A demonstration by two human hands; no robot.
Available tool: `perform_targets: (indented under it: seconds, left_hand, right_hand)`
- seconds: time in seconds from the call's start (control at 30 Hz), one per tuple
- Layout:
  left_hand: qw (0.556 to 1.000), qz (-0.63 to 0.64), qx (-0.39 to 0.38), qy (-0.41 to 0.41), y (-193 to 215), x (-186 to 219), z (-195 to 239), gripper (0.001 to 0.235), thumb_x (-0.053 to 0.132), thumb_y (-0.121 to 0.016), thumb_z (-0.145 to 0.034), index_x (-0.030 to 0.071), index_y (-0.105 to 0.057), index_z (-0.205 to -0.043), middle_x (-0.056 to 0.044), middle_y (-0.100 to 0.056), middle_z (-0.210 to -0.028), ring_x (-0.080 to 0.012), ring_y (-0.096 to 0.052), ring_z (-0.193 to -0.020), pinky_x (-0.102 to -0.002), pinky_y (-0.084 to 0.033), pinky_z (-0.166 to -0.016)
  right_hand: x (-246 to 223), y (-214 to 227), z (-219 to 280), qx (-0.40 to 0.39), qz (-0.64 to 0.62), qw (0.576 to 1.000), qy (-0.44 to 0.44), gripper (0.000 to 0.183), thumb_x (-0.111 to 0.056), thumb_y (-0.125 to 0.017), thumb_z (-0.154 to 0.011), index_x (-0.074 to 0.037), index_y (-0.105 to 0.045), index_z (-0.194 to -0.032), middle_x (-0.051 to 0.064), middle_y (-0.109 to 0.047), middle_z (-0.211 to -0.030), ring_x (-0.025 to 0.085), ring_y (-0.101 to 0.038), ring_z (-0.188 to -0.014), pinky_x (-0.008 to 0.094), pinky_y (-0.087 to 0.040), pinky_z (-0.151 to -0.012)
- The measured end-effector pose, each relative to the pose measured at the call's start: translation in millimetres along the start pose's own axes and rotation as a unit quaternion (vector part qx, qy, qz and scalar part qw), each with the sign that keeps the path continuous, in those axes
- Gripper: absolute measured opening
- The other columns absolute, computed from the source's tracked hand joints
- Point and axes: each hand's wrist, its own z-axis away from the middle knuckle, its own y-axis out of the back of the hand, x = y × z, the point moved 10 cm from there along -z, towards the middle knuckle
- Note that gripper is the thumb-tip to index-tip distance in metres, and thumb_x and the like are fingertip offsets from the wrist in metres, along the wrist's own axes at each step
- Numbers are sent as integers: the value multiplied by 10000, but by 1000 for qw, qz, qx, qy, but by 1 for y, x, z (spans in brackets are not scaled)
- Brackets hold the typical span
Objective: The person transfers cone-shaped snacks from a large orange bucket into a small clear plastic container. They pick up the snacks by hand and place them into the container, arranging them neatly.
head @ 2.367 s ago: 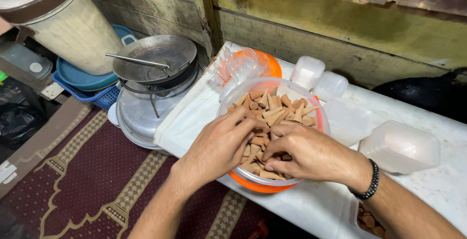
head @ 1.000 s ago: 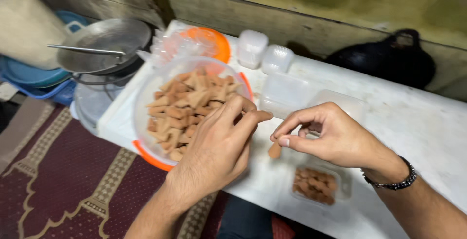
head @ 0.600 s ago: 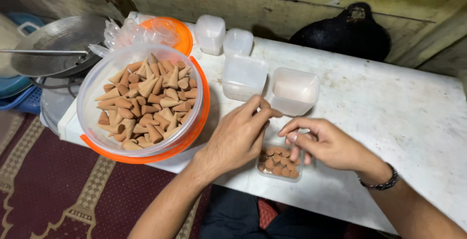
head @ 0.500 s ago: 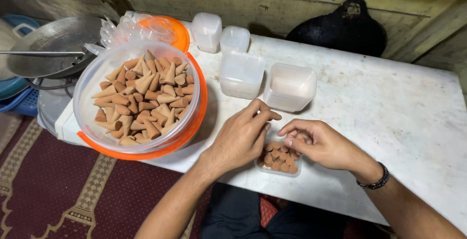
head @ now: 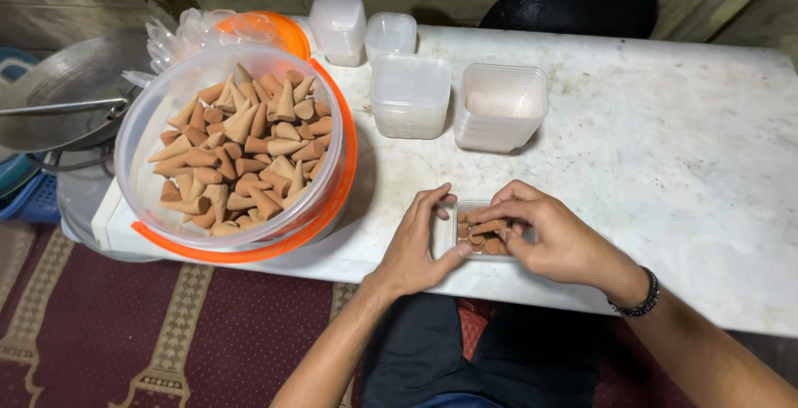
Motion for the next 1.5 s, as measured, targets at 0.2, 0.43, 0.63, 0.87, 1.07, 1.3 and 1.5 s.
perform_targets:
  seconds: [0.2,0.43,0.63,0.87,1.07,1.3,1.5]
  left_hand:
    - [998,19,-29,-47,-1,4,-2,593,194,-668,-845,9,-457,-1367,-167,-499,-1299,-354,-538,-1172,-501,-405,-1047]
    - [998,-2,-39,-56,-1,9,1,487,240,-692,-818,102,-535,-1258,-137,-436,-1381,-367,-469,-1270,-512,-365,-1093]
    - [994,-54,-48,-87,-7,13,6,235,271,-680,-867,177,-645,-1079,-97,-462,-1375,-353,-421,-1305,-486,-341,-1076]
    - [991,-94,-31,-86,-8,11,8,197,287,-659,-866,192,-663,-1039,-106,-487,-1352,-353,-457,-1287,-476,-361,-1032]
    - [992,-93,-31,-84,-9,10,9,224,294,-666,-859,180,-669,-1052,-114,-497,-1343,-355,-467,-1283,-474,-364,-1019]
    - [992,-89,-26,-83,-7,12,9,233,293,-670,-858,179,-672,-1062,-120,-503,-1339,-358,-473,-1280,-475,-362,-1015]
    - [993,-78,-28,-78,-6,13,9,228,275,-678,-858,171,-682,-1062,-130,-507,-1330,-361,-475,-1278,-473,-360,-1010]
  right_hand:
    - [-2,-5,11,4,109,993,-42,330,-13,-674,-827,-28,-670,-1157,78,-675,-928,183,-706,-878,294,-628,-738]
    - [-18,15,21,60,142,988,17,159,-15,-708,-803,-56,-717,-956,87,-760,-968,235,-753,-885,343,-636,-758]
    - [-28,17,25,73,158,984,39,136,1,-727,-774,-77,-758,-881,44,-795,-937,194,-769,-856,324,-633,-763]
    - [-27,7,24,65,141,986,53,119,-4,-718,-786,-58,-745,-889,62,-785,-927,224,-769,-853,342,-645,-752]
    - [-33,-12,19,52,157,982,88,89,-22,-695,-823,-39,-740,-898,79,-755,-921,238,-758,-855,335,-644,-733]
    - [-13,-33,19,35,215,971,103,75,-53,-668,-868,-37,-740,-882,58,-719,-914,217,-746,-861,312,-631,-753]
    - [-21,-35,21,34,246,958,141,125,-87,-635,-898,-38,-750,-888,51,-702,-913,211,-697,-906,318,-595,-777]
